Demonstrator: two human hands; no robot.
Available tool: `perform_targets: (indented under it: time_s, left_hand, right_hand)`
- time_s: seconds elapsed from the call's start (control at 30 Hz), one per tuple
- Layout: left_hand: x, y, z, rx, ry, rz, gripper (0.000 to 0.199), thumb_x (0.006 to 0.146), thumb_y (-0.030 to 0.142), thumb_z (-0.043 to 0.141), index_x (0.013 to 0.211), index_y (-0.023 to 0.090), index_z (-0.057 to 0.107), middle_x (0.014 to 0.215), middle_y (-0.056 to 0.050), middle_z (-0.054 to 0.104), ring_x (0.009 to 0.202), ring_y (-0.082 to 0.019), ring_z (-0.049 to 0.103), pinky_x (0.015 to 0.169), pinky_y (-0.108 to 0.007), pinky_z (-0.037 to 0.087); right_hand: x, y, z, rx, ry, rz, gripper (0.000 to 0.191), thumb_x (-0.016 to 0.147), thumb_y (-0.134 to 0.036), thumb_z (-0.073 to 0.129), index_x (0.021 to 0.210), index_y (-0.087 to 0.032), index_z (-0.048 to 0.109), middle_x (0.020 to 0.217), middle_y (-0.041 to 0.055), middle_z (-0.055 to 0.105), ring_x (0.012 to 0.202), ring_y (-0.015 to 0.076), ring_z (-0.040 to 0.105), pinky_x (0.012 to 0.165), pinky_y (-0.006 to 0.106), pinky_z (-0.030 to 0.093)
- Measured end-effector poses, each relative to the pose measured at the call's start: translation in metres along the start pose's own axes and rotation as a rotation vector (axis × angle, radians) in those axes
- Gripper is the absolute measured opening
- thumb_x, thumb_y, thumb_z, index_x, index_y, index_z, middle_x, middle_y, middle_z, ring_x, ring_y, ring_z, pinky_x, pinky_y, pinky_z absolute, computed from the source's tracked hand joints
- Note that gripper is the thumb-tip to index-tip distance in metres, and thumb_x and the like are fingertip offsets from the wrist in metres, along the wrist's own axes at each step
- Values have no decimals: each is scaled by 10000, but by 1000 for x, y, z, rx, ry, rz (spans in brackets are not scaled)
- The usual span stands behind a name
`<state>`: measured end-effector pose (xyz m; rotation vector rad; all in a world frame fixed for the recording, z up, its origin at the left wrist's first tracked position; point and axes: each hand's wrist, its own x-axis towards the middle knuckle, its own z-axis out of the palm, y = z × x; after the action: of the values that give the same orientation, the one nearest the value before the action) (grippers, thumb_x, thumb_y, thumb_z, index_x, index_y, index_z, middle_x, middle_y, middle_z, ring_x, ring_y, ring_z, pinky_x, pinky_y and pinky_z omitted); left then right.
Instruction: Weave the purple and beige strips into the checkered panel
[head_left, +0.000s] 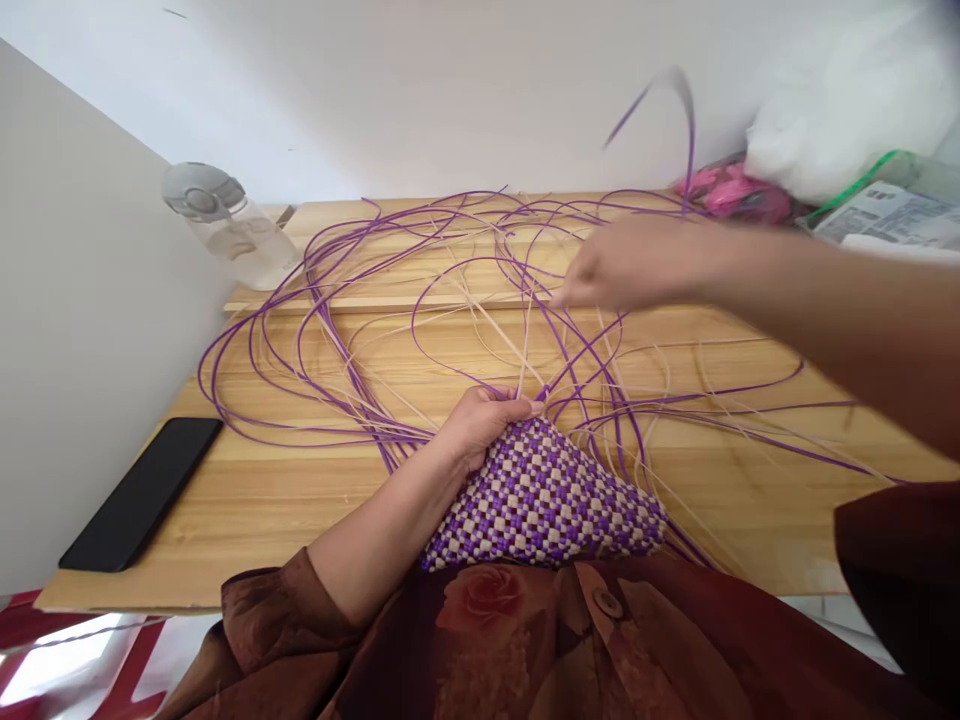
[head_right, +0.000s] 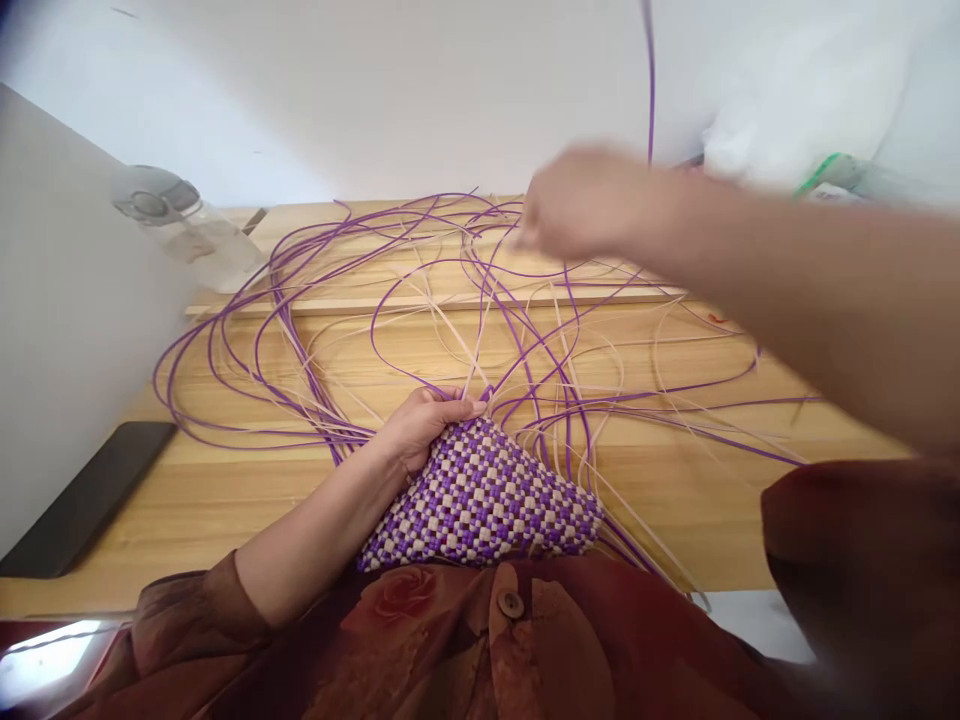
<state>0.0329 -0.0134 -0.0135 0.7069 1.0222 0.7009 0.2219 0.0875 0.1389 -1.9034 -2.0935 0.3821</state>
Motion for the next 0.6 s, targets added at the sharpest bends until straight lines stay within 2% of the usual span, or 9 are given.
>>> perform_targets:
  time_s: [0.07, 0.1, 0.17, 0.2, 0.27, 0.37, 0.47, 0.6]
  left_hand:
    - [0, 1, 0, -6, -9, -2, 264, 512, 278, 866, 654, 115, 715, 593, -31, 664, 510, -111, 563, 561, -245, 419]
    - [-1, 1, 0, -12, -9, -3, 264, 515, 273, 868, 668, 116, 721, 601, -30, 670, 513, -108, 562, 563, -243, 416]
    - [-2, 1, 0, -17, -2, -3, 252, 527, 257, 868, 688, 121, 730, 609, -22, 674, 514, -98, 557, 562, -236, 406]
    - [-2, 1, 0, -15, 0, -1, 242, 536, 250, 866, 693, 124, 732, 609, -17, 673, 514, -94, 553, 563, -233, 402]
    - [-3, 0, 0, -5, -6, 17, 223, 554, 241, 863, 693, 129, 730, 607, -7, 670, 517, -89, 548, 573, -232, 404]
    - [-2, -3, 0, -11, -37, 126, 221, 567, 211, 858, 733, 134, 734, 686, -10, 698, 618, -111, 599, 674, -250, 449]
    - [0, -5, 0, -59, -38, 237, 304, 531, 144, 862, 809, 150, 739, 805, -13, 724, 789, -157, 648, 840, -299, 473]
    - [0, -5, 0, -119, 12, 177, 339, 500, 132, 869, 810, 146, 733, 789, -16, 723, 818, -170, 654, 884, -315, 468]
  right_hand:
    - [-12, -6, 26, -66, -304, -136, 304, 677, -363, 822, 566, -108, 699, 517, 13, 623, 536, 75, 517, 541, 224, 291]
    - [-19, -7, 39, -81, -492, -233, 256, 727, -354, 782, 617, -131, 726, 535, 3, 633, 524, 76, 508, 532, 227, 295]
    - [-30, -5, 58, -26, -682, -367, 192, 816, -330, 682, 760, -164, 760, 637, -8, 678, 562, 86, 537, 539, 223, 322]
    - [-34, -4, 63, 20, -694, -414, 181, 831, -312, 651, 813, -168, 757, 682, -11, 689, 592, 91, 552, 549, 219, 333]
    - [-39, -4, 70, 100, -589, -487, 150, 815, -279, 644, 828, -162, 738, 710, -16, 686, 625, 95, 558, 571, 217, 337]
    - [-43, -13, 79, 84, -477, -695, 134, 818, -177, 587, 791, -167, 718, 707, -16, 671, 629, 97, 528, 596, 232, 308]
    - [-43, -24, 92, 7, -470, -837, 180, 818, -110, 545, 757, -166, 705, 725, 1, 669, 640, 106, 505, 590, 249, 274]
    - [-35, -29, 102, -25, -486, -885, 167, 802, -94, 555, 715, -171, 676, 689, -14, 643, 608, 99, 474, 550, 250, 229]
